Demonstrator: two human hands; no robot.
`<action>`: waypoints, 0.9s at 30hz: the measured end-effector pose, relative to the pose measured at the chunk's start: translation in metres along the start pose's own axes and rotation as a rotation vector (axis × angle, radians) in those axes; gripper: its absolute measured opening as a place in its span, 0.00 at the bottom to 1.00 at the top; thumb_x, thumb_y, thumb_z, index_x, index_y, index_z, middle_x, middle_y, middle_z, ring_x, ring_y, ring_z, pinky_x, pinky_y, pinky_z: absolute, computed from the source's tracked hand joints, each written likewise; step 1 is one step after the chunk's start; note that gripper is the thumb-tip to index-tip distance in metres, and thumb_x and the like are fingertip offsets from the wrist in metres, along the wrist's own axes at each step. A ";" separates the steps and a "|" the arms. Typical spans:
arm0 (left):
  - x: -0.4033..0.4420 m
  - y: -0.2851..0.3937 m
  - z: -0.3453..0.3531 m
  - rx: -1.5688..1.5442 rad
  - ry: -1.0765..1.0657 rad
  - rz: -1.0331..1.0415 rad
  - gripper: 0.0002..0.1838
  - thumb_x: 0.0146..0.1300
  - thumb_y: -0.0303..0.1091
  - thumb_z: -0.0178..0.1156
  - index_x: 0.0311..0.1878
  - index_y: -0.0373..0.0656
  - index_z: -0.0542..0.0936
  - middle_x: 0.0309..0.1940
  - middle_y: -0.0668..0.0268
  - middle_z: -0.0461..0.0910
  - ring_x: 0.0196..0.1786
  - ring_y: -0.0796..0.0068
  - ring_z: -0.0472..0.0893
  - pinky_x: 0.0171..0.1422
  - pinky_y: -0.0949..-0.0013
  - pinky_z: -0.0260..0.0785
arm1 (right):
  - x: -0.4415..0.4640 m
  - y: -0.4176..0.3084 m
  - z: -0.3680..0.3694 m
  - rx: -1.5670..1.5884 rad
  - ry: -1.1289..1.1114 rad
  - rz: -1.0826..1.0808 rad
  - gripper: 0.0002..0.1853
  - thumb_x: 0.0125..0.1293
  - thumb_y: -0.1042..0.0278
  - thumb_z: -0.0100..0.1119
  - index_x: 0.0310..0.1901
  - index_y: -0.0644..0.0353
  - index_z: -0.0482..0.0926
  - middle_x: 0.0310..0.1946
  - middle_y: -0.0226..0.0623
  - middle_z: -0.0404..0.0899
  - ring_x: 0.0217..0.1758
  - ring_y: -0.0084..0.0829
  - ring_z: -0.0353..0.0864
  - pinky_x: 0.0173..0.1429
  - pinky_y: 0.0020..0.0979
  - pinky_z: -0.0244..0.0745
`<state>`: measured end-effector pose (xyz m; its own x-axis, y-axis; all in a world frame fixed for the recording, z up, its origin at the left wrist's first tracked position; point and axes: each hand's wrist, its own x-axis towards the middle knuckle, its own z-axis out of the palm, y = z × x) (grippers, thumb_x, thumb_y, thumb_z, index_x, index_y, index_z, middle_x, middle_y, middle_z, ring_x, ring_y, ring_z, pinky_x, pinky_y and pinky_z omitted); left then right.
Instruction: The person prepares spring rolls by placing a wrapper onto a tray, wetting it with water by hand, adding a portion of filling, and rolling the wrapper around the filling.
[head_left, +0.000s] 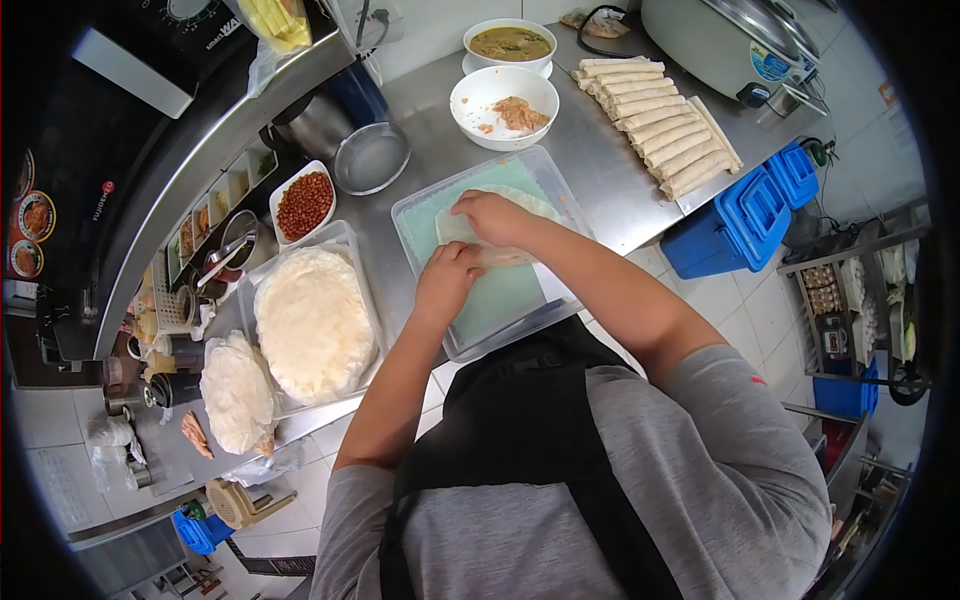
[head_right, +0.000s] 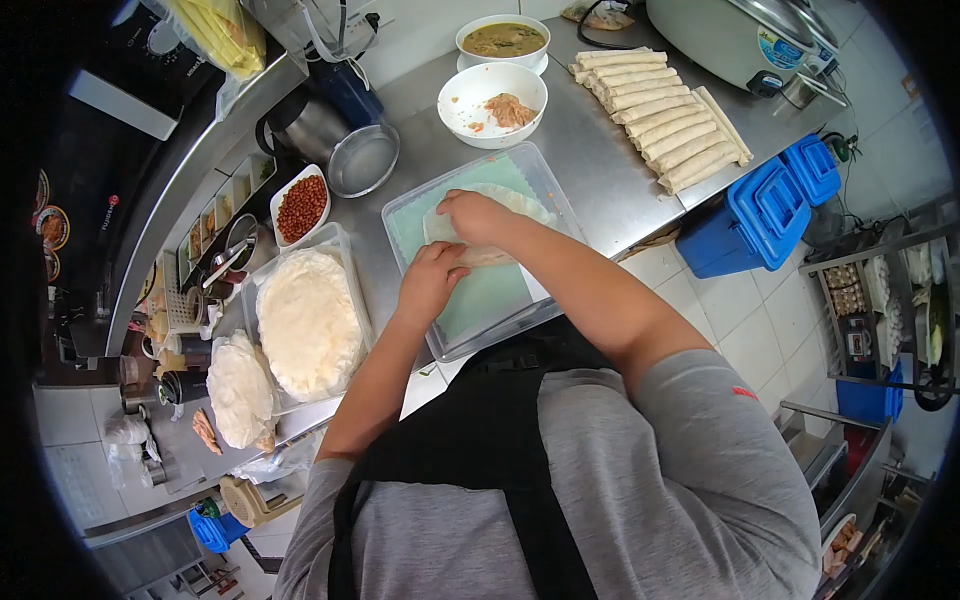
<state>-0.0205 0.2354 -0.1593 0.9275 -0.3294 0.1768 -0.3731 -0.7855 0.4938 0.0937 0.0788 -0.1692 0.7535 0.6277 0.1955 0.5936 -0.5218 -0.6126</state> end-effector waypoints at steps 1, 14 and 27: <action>-0.002 0.001 -0.002 0.003 -0.002 -0.002 0.21 0.58 0.35 0.69 0.55 0.43 0.82 0.51 0.59 0.80 0.54 0.56 0.78 0.61 0.59 0.72 | 0.008 0.006 0.009 -0.026 -0.050 0.034 0.18 0.59 0.82 0.51 0.50 0.63 0.83 0.55 0.45 0.79 0.58 0.45 0.79 0.64 0.37 0.74; -0.010 -0.005 -0.014 -0.233 -0.148 -0.150 0.19 0.55 0.31 0.70 0.52 0.45 0.83 0.48 0.59 0.79 0.54 0.55 0.77 0.62 0.58 0.71 | 0.013 0.008 0.009 -0.012 -0.123 0.088 0.20 0.60 0.82 0.50 0.52 0.62 0.82 0.59 0.45 0.77 0.64 0.43 0.75 0.70 0.37 0.70; 0.007 0.027 0.028 -0.238 -0.075 -0.108 0.21 0.52 0.32 0.74 0.51 0.41 0.84 0.53 0.58 0.78 0.56 0.53 0.78 0.60 0.58 0.73 | 0.015 0.007 0.008 -0.117 -0.201 0.088 0.25 0.57 0.84 0.50 0.57 0.62 0.81 0.62 0.45 0.75 0.67 0.43 0.73 0.72 0.35 0.68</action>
<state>-0.0244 0.1973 -0.1689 0.9539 -0.2953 0.0531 -0.2479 -0.6760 0.6939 0.1063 0.0891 -0.1765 0.7393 0.6731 -0.0183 0.5655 -0.6355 -0.5256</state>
